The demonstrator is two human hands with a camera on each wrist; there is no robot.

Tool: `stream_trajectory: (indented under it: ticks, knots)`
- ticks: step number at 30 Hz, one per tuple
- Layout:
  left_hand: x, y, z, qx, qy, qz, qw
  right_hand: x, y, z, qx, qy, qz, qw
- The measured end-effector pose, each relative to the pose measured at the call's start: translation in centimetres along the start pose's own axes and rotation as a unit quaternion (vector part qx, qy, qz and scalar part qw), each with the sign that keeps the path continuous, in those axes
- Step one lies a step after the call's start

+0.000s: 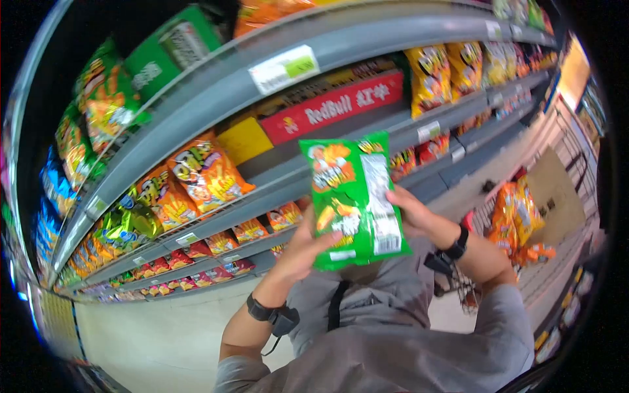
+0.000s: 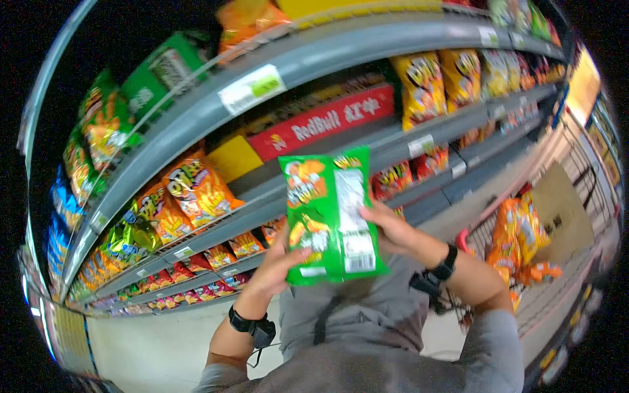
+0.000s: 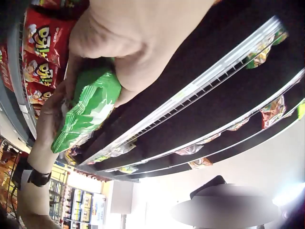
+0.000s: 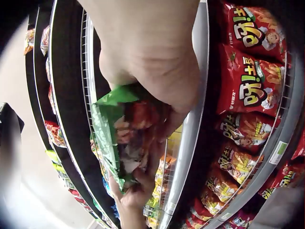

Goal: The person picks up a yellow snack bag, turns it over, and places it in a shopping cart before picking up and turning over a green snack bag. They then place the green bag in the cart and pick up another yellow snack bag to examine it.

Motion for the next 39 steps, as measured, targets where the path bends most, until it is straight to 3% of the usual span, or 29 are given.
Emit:
stream_trajectory:
  ticks: [2,4,7,10,11,14,16,18,19,21,22,24,26,31,32,34,37,39]
  knots:
    - [-1.9,0.2,0.0,0.073,-0.121,-0.059,0.988,0.1,0.5,-0.6,-0.003,0.018,-0.003,1.0]
    - [-4.3,0.5,0.2,0.066,-0.124,-0.159,0.977,1.5,1.4,-1.8,-0.051,0.093,0.044,0.993]
    - [-11.3,2.0,2.0,-0.044,-0.227,-0.228,0.946,5.1,3.1,-5.2,-0.112,0.252,0.17,0.946]
    - [-17.5,4.1,-0.6,0.036,-0.258,-0.287,0.922,9.3,4.1,-9.9,-0.136,0.27,0.264,0.916]
    - [-19.2,4.6,-1.9,0.091,-0.344,-0.301,0.885,10.8,4.2,-11.1,-0.154,0.272,0.298,0.902]
    - [-23.5,4.5,-3.9,0.104,-0.445,-0.339,0.823,14.0,4.4,-18.4,-0.15,0.362,0.38,0.838]
    - [-25.9,3.9,-3.5,0.067,-0.416,-0.386,0.821,14.4,3.4,-24.3,-0.034,0.438,0.415,0.797]
    - [-28.8,3.5,-2.8,0.028,-0.375,-0.456,0.806,14.4,2.2,-28.7,0.038,0.459,0.396,0.794]
    - [-29.7,2.8,-2.1,0.025,-0.351,-0.449,0.821,14.3,1.3,-29.9,0.046,0.513,0.369,0.774]
    - [-32.9,2.2,0.7,-0.082,-0.355,-0.503,0.784,15.1,0.7,-32.6,0.023,0.598,0.409,0.689]
    - [-34.0,1.6,1.7,-0.097,-0.316,-0.489,0.807,15.8,0.3,-33.5,-0.003,0.626,0.438,0.645]
    - [-35.7,0.6,3.7,-0.095,-0.277,-0.511,0.808,19.1,-1.5,-33.4,-0.061,0.577,0.487,0.653]
    - [-36.8,-0.2,4.8,-0.088,-0.231,-0.507,0.826,21.0,-3.5,-33.4,-0.077,0.563,0.471,0.675]
    - [-40.5,-1.9,6.0,-0.063,-0.281,-0.527,0.8,22.6,-6.3,-34.6,-0.079,0.527,0.448,0.718]
    - [-41.5,-1.8,6.1,-0.077,-0.347,-0.533,0.768,22.7,-6.7,-35.1,-0.072,0.523,0.444,0.724]
    - [-43.0,-1.8,5.8,-0.078,-0.427,-0.561,0.705,23.1,-6.5,-36.3,-0.066,0.523,0.495,0.69]
    - [-43.5,-2.6,7.3,-0.115,-0.457,-0.536,0.7,23.4,-7.1,-37.2,-0.051,0.537,0.561,0.627]
    - [-43.9,-2.6,7.3,-0.111,-0.442,-0.572,0.682,23.4,-7.7,-37.6,-0.046,0.556,0.554,0.618]
Point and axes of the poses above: each hand's wrist, its own y-axis away from the middle knuckle, its own z-axis out of the back of the hand, x = y × z, the point moved 10 cm from there along -y, towards the middle knuckle, and after that the axes turned 15 degrees about -z, right-handed, at the moved point
